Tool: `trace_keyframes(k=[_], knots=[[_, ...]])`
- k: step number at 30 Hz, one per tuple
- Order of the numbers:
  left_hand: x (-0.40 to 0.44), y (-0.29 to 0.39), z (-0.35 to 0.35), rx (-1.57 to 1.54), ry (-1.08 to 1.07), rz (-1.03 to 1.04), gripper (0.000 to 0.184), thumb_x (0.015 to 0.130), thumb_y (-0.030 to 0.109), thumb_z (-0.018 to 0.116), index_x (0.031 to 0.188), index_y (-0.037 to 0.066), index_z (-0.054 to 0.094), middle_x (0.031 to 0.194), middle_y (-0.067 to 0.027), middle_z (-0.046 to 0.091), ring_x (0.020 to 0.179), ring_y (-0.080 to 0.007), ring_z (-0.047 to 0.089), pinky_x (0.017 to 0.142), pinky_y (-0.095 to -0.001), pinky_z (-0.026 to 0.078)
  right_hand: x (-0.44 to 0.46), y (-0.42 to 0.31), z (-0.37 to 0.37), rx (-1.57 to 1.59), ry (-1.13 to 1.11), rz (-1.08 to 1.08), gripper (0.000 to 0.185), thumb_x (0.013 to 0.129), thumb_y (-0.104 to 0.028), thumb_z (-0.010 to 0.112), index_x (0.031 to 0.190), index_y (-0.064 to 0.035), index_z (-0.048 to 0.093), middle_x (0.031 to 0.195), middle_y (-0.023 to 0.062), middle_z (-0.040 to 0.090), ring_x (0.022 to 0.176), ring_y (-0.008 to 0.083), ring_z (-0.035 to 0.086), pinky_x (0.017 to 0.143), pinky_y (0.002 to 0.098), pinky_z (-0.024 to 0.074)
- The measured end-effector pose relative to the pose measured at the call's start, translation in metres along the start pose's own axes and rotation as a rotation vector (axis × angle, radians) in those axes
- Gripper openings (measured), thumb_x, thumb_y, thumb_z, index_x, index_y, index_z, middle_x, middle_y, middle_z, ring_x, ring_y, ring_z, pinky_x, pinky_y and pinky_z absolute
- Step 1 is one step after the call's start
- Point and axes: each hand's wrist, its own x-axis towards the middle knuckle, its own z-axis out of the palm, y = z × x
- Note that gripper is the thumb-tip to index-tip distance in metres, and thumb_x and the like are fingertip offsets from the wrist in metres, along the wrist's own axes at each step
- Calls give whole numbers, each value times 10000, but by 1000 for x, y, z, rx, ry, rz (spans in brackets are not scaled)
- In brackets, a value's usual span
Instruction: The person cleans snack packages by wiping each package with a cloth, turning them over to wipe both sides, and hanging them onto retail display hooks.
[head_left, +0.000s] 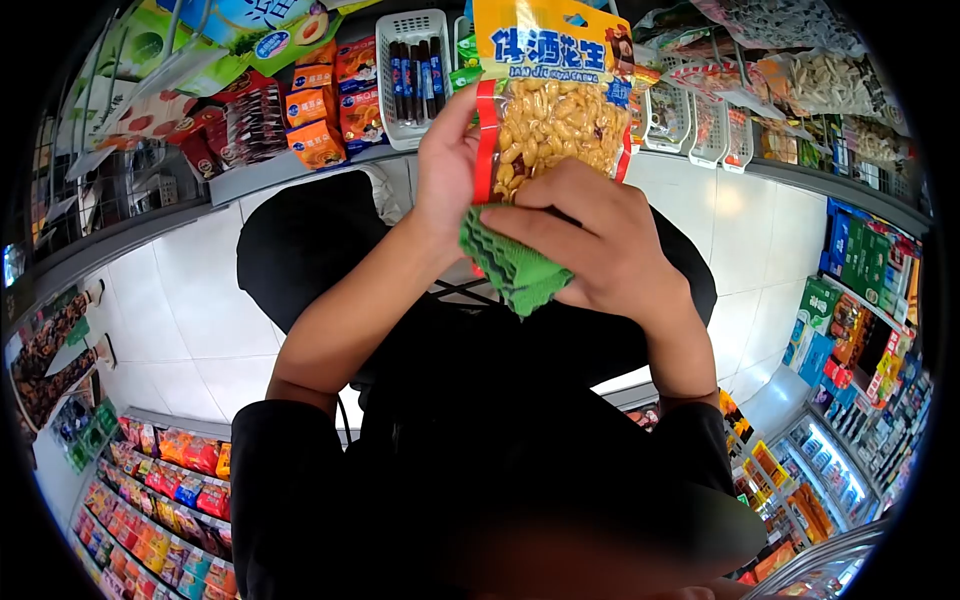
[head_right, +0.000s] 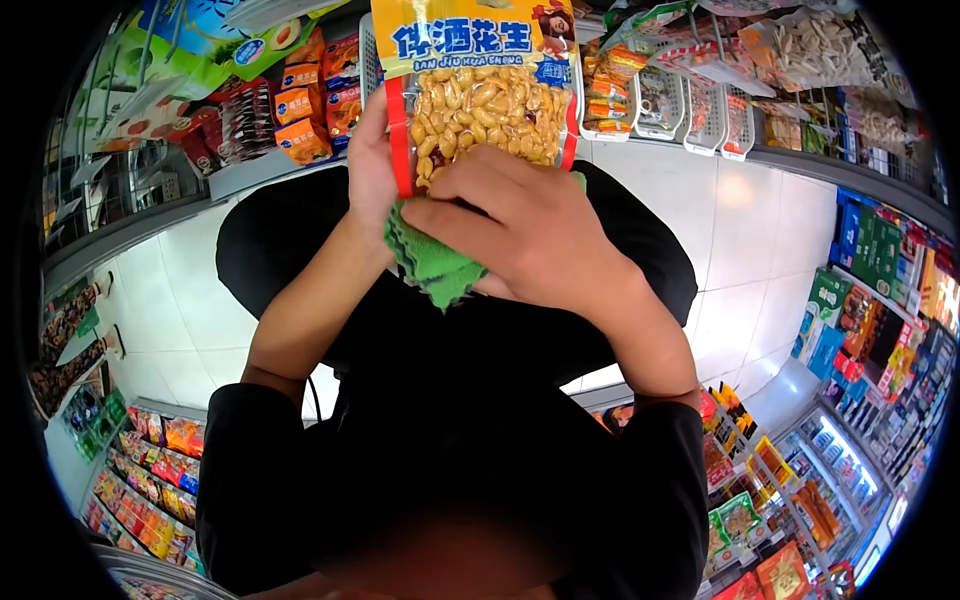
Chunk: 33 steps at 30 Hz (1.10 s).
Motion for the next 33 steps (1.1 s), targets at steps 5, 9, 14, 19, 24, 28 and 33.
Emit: trace_keyframes(k=[5, 9, 14, 19, 24, 28, 33], knots=[[-2, 1, 6, -70, -18, 45, 594, 977, 461, 542, 1330, -15, 575, 1268, -180, 666, 1139, -297, 653, 1037, -408, 490, -1, 1, -4, 39, -91, -36, 433, 609, -128, 766, 1038, -129, 703, 955, -8, 602, 860, 204, 639, 584, 322, 510], [-1, -2, 1, -10, -75, 27, 519, 927, 334, 570, 1299, -27, 583, 1231, -181, 675, 1112, -296, 658, 1031, -416, 492, -4, 6, -5, 39, -176, -81, 392, 644, -170, 801, 1025, -112, 733, 901, 8, 616, 787, 220, 646, 579, 333, 510], [-1, 0, 10, 17, -38, -2, 508, 908, 271, 515, 1304, -42, 573, 1222, -198, 681, 1099, -313, 675, 1026, -433, 504, -6, 7, -18, -17, -114, 4, 394, 602, -127, 778, 988, -121, 696, 913, -2, 602, 865, 213, 645, 601, 334, 516], [-2, -4, 18, 138, 46, 9, 699, 887, 406, 466, 1426, -39, 489, 1388, -237, 592, 1235, -352, 614, 1086, -461, 467, -9, 9, -20, -13, -137, 2, 385, 629, -128, 770, 1009, -122, 710, 932, 2, 618, 837, 217, 651, 587, 335, 512], [0, 0, 11, 72, -17, -22, 687, 883, 396, 461, 1426, -23, 496, 1389, -233, 592, 1228, -355, 622, 1076, -464, 483, -10, 12, -27, 7, -140, 47, 395, 635, -135, 774, 1028, -134, 733, 939, -1, 625, 858, 225, 660, 611, 339, 525], [2, 1, 9, -7, -15, -71, 695, 879, 402, 467, 1434, -16, 489, 1397, -238, 585, 1231, -357, 620, 1081, -470, 481, -13, 18, -31, -44, -90, 93, 411, 639, -130, 777, 1048, -141, 740, 941, 5, 626, 872, 229, 666, 638, 351, 536], [2, 0, 10, 18, -13, -77, 727, 865, 413, 485, 1454, -12, 472, 1419, -239, 568, 1254, -368, 603, 1091, -483, 472, -10, 16, -26, -55, -77, 52, 451, 625, -167, 816, 1070, -149, 744, 936, 5, 630, 854, 216, 669, 637, 327, 539]])
